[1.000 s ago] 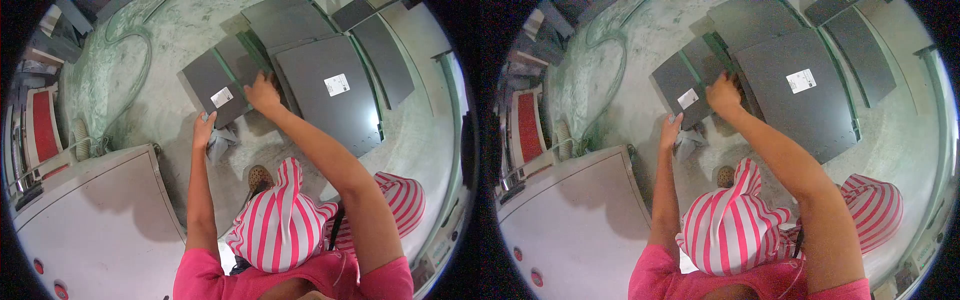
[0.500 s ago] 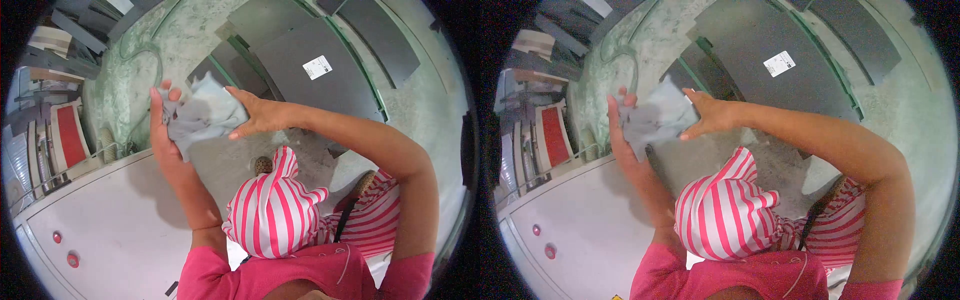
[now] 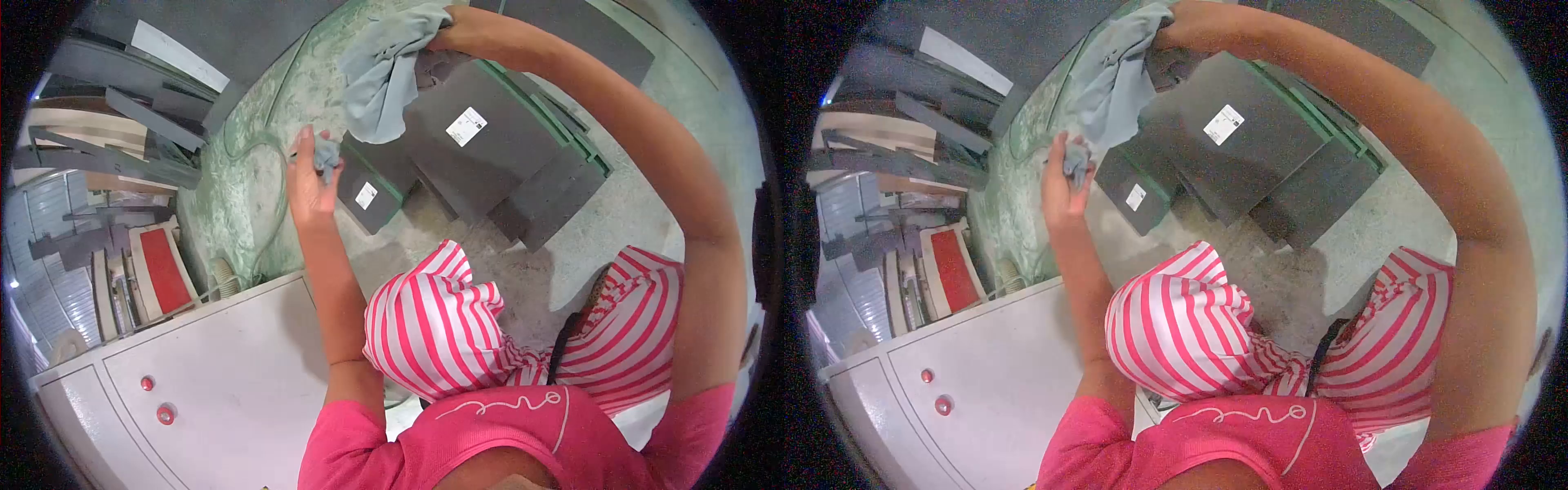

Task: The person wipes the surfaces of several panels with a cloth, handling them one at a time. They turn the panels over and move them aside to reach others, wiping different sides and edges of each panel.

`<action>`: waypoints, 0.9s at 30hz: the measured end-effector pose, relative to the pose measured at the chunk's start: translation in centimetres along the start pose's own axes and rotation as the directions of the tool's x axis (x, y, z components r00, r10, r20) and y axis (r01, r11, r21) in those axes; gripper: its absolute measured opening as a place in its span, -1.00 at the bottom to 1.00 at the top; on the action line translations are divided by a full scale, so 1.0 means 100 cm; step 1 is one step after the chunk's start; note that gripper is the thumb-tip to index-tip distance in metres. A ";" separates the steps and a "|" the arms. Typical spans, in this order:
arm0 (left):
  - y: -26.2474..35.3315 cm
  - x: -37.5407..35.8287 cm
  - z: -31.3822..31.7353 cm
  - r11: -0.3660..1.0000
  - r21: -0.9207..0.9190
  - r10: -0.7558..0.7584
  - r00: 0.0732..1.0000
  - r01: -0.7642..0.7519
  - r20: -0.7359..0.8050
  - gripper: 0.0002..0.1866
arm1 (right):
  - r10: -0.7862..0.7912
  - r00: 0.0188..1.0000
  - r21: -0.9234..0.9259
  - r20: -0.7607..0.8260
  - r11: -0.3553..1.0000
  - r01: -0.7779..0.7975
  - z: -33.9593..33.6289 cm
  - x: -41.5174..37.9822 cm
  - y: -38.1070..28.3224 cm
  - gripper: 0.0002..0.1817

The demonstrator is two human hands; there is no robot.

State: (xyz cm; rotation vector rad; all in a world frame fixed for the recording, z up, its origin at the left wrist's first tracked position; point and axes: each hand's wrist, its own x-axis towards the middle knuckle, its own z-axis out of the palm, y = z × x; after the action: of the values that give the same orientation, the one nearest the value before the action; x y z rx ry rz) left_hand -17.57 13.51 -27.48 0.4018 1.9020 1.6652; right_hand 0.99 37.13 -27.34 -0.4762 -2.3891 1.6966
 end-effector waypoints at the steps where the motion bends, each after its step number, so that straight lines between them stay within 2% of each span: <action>1: 0.001 0.001 0.009 0.988 -0.121 -0.086 0.995 0.092 0.053 -0.53 | -0.004 1.000 0.007 -0.006 1.000 0.004 0.003 0.005 0.009 -0.56; 2: 0.002 0.003 0.017 0.954 -0.235 -0.162 0.980 0.185 0.114 -0.50 | 0.009 0.997 -0.070 -0.076 0.997 -0.014 0.013 0.014 0.018 -0.59; 3: 0.003 0.007 0.027 0.957 -0.227 -0.155 0.981 0.178 0.115 -0.50 | 0.015 0.989 -0.144 -0.149 0.989 -0.037 0.018 0.019 0.021 -0.62; 4: 0.005 0.012 0.038 0.904 -0.339 -0.185 0.954 0.259 0.235 -0.43 | -0.013 0.999 -0.125 -0.042 0.992 0.008 0.022 0.015 0.009 -0.52; 5: 0.004 0.012 0.047 0.831 -0.433 -0.199 0.913 0.350 0.357 -0.37 | -0.060 0.998 -0.077 -0.012 0.995 0.059 0.031 0.008 0.000 -0.49; 6: 0.014 0.002 0.067 0.906 -0.358 -0.086 0.928 0.224 0.363 -0.30 | -0.105 0.994 -0.028 0.015 0.994 0.105 0.039 0.001 -0.011 -0.45; 7: 0.018 0.001 0.075 0.909 -0.351 -0.087 0.925 0.226 0.371 -0.30 | -0.104 0.995 -0.025 0.004 0.994 0.104 0.047 -0.003 -0.016 -0.45; 9: 0.024 -0.003 0.088 0.924 -0.255 -0.138 0.870 0.285 0.473 -0.29 | -0.183 0.981 0.217 0.071 0.962 0.164 0.060 -0.005 -0.022 -0.44; 10: 0.029 -0.010 0.096 0.950 -0.195 -0.130 0.878 0.243 0.461 -0.27 | -0.182 0.981 0.222 0.068 0.961 0.163 0.059 -0.001 -0.021 -0.44; 12: 0.033 -0.015 0.105 0.942 -0.207 -0.123 0.846 0.264 0.519 -0.29 | -0.170 0.980 -0.141 -0.107 0.978 0.155 0.053 0.008 -0.014 -0.51; 13: 0.034 -0.017 0.107 0.932 -0.225 -0.109 0.811 0.284 0.575 -0.32 | -0.169 0.980 -0.133 -0.107 0.979 0.154 0.047 0.013 -0.008 -0.51; 14: 0.035 -0.019 0.109 0.933 -0.220 -0.113 0.811 0.286 0.575 -0.32 | -0.156 0.984 0.079 -0.081 0.984 0.163 0.038 0.017 -0.001 -0.53; 15: 0.036 -0.022 0.111 0.987 -0.102 -0.041 0.821 0.120 0.570 -0.26 | -0.148 0.988 0.285 -0.051 0.946 0.156 0.032 0.015 0.000 -0.55; 16: 0.035 -0.023 0.112 0.999 0.016 0.033 0.817 -0.051 0.575 -0.18 | -0.143 0.988 0.286 -0.051 0.946 0.151 0.027 0.013 0.001 -0.55; 17: 0.029 -0.019 0.112 0.999 0.013 0.030 0.816 -0.046 0.577 -0.18 | -0.081 0.997 0.391 -0.007 0.917 0.077 0.022 0.011 0.002 -0.58; 18: 0.023 -0.015 0.114 0.886 0.265 0.259 0.879 -0.381 0.400 -0.09 | -0.023 0.999 0.487 0.044 0.873 -0.001 0.017 0.008 0.001 -0.61; 19: 0.018 -0.012 0.115 0.612 0.543 0.518 0.810 -0.575 0.274 0.02 | -0.018 0.999 0.486 0.046 0.874 -0.006 0.014 0.004 0.000 -0.61; 20: 0.014 -0.010 0.113 0.615 0.540 0.516 0.811 -0.576 0.277 0.02 | -0.010 0.992 0.522 0.126 0.851 -0.058 0.011 0.001 -0.002 -0.63; 21: 0.018 -0.016 0.118 0.617 0.493 0.493 0.789 -0.614 0.367 -0.01 | -0.003 0.979 0.555 0.204 0.824 -0.113 0.010 -0.001 0.001 -0.61; 23: 0.023 -0.027 0.124 0.631 0.394 0.438 0.726 -0.668 0.530 -0.04 | -0.027 0.967 0.558 0.252 0.821 -0.122 0.013 0.001 0.013 -0.60; 24: 0.020 -0.026 0.128 0.719 0.334 0.394 0.753 -0.610 0.526 -0.24 | -0.058 0.952 0.559 0.301 0.820 -0.126 0.014 0.002 0.018 -0.58; 25: 0.018 -0.024 0.127 0.724 0.331 0.393 0.756 -0.605 0.523 -0.24 | -0.052 0.951 0.555 0.306 0.821 -0.133 0.011 0.004 0.023 -0.58; 27: 0.013 -0.019 0.125 0.764 0.399 0.278 0.816 -0.507 0.506 -0.42 | -0.241 0.816 0.550 0.526 0.827 -0.111 0.005 0.004 0.033 -0.46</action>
State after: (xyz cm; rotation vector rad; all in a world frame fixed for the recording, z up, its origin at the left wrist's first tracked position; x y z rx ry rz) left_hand -8.85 22.69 -26.52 1.3697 1.9824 1.1170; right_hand 0.96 37.84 -30.63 0.2695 -1.9869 2.6645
